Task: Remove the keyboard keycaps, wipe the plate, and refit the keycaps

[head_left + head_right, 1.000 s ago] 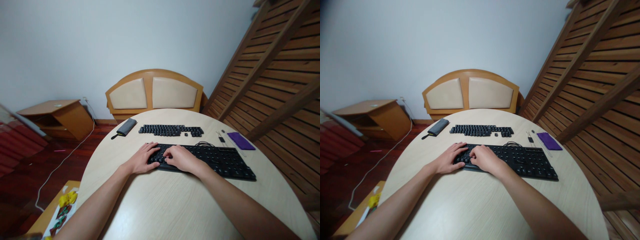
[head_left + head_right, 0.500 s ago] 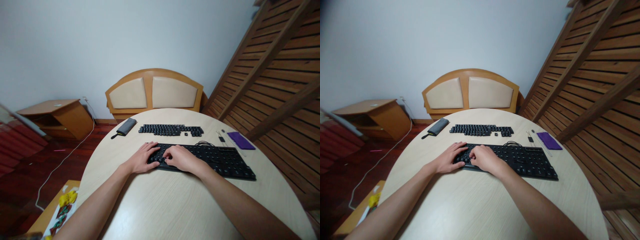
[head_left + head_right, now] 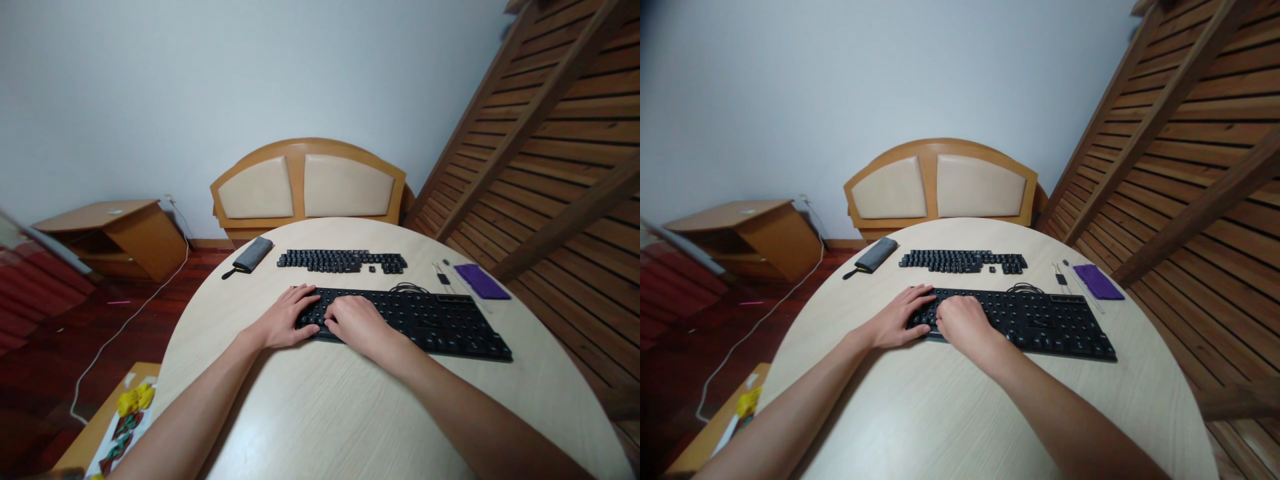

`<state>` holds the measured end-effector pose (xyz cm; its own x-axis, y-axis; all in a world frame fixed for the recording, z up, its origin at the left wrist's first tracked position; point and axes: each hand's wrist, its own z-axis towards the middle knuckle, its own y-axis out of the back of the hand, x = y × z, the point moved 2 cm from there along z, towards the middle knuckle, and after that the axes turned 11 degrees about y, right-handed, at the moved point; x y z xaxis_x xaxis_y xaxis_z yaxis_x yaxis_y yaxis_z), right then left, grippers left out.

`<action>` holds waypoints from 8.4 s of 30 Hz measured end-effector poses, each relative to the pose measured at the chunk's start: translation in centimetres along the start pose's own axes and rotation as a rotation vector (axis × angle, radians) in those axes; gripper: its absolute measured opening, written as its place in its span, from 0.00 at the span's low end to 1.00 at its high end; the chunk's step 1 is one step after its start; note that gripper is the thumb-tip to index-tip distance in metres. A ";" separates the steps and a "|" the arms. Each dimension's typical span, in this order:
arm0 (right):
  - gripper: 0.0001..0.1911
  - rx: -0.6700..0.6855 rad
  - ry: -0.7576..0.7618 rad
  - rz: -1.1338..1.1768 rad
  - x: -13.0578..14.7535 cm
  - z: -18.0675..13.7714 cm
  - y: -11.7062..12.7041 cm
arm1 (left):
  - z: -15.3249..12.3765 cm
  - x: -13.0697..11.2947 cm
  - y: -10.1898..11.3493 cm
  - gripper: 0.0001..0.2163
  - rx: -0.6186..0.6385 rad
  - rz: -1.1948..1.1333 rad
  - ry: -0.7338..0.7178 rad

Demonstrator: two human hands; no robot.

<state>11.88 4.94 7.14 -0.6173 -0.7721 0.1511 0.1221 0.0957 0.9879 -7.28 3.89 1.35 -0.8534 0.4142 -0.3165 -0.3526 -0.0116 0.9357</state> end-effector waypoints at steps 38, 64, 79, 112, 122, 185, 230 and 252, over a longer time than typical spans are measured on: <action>0.16 -0.227 -0.032 -0.207 -4.1 11.4 -2.5 | 0.0 -0.2 -0.3 0.30 0.000 -0.044 0.016; 0.11 -0.071 0.115 0.562 -6.2 -0.9 1.1 | 0.0 0.1 -0.2 0.30 -0.033 -0.044 -0.025; 0.10 0.066 0.119 0.442 -6.0 -0.7 -0.1 | -0.1 0.2 -0.3 0.30 -0.022 -0.019 -0.014; 0.10 0.114 0.033 0.095 -2.7 -1.2 1.8 | 0.2 -5.6 -0.3 0.09 -0.150 -0.067 0.066; 0.10 0.143 0.024 0.014 -2.1 -1.1 1.8 | 0.2 -6.0 -0.7 0.06 -0.127 -0.104 0.108; 0.10 0.144 0.065 -0.189 0.2 -0.9 0.3 | 0.3 -5.9 -0.8 0.03 -0.114 -0.083 0.106; 0.12 -0.248 -0.080 -0.238 -5.5 11.0 -2.5 | 0.5 -3.7 1.0 0.05 -0.031 -0.001 0.076; 0.08 0.069 -0.032 0.316 -5.6 0.7 2.0 | 0.5 -3.8 1.0 0.05 -0.015 0.000 0.054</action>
<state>15.05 9.87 8.25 -0.5813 -0.6773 0.4510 0.2598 0.3707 0.8917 -4.21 2.75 3.53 -0.8726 0.3647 -0.3248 -0.3579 -0.0250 0.9334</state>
